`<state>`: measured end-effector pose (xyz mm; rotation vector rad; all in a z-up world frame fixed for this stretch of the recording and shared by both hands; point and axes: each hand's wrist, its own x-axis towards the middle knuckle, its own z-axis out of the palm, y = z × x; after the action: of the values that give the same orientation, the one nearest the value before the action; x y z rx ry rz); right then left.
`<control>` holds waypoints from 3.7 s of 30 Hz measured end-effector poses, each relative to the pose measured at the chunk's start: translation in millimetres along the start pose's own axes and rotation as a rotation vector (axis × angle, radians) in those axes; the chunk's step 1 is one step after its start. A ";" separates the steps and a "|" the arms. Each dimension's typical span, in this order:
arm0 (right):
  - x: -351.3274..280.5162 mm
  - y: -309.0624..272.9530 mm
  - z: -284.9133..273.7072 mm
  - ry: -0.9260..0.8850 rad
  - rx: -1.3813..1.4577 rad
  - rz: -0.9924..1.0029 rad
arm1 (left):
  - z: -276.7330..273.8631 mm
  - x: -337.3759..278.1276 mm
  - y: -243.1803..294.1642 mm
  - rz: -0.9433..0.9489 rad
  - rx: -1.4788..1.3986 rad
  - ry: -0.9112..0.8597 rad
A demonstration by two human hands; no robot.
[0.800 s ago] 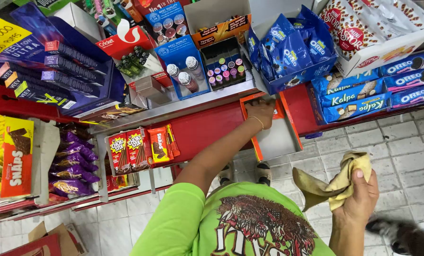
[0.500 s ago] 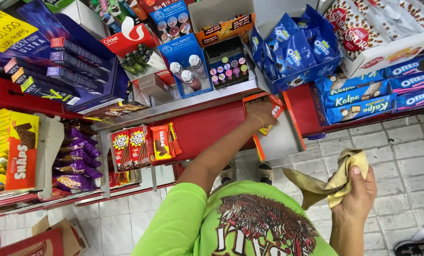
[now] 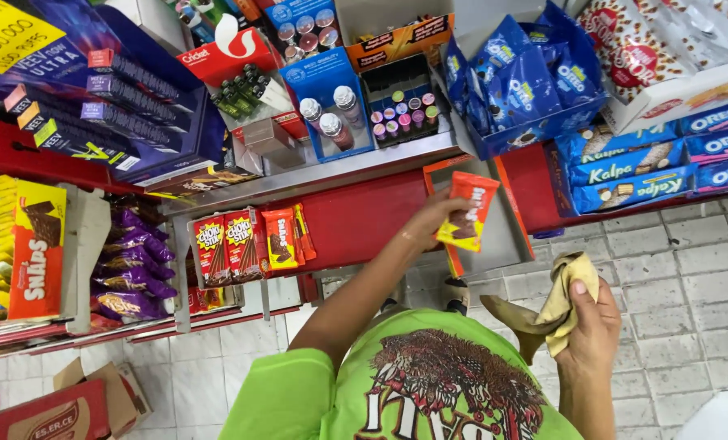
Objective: The person wipes down snack packages and a plastic display box using a yellow cloth by hand, then places the items into the box.
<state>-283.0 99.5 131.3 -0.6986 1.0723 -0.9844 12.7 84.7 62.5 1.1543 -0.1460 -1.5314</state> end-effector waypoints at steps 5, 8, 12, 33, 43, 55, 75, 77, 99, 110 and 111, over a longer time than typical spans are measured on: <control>-1.2 4.7 34.6 -0.093 -0.049 0.027 | -38.4 -39.2 -16.3 -0.141 -0.659 -0.532; -12.5 0.2 69.5 -0.193 -0.264 -0.042 | -30.1 -61.2 -9.2 0.017 -0.629 -0.504; -24.5 0.6 128.0 -0.552 -0.529 -0.554 | -47.6 -38.3 -39.5 0.095 -0.584 -0.419; 12.9 76.1 127.1 -0.721 -0.718 -0.874 | -105.1 -107.5 -1.5 0.150 -0.584 -0.264; -11.0 52.2 200.2 -0.693 -0.856 -1.126 | -84.8 -157.9 30.0 0.019 -0.347 -0.027; -12.5 32.0 206.9 -0.537 -0.895 -1.141 | -83.7 -182.9 52.2 0.059 0.177 -0.083; -25.1 68.6 180.0 -0.605 -0.671 -0.771 | -52.6 -169.2 41.5 0.275 -0.222 0.273; -42.1 48.5 182.1 -0.645 -0.681 -0.763 | -57.3 -160.4 39.2 0.302 -0.289 0.295; 8.5 38.8 156.3 -0.651 -0.409 -0.710 | -36.9 -159.9 17.6 0.400 -0.285 -0.128; -28.5 52.9 187.9 -0.721 -0.553 -0.516 | -10.8 -175.6 50.5 0.254 -0.493 0.073; -32.4 48.8 188.6 -0.753 -0.609 -0.551 | -4.8 -186.5 68.3 0.299 -0.472 0.106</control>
<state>-95.7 151.1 167.1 -1.7681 0.4857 -0.7194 37.0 214.8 210.7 0.7919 0.1075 -1.1553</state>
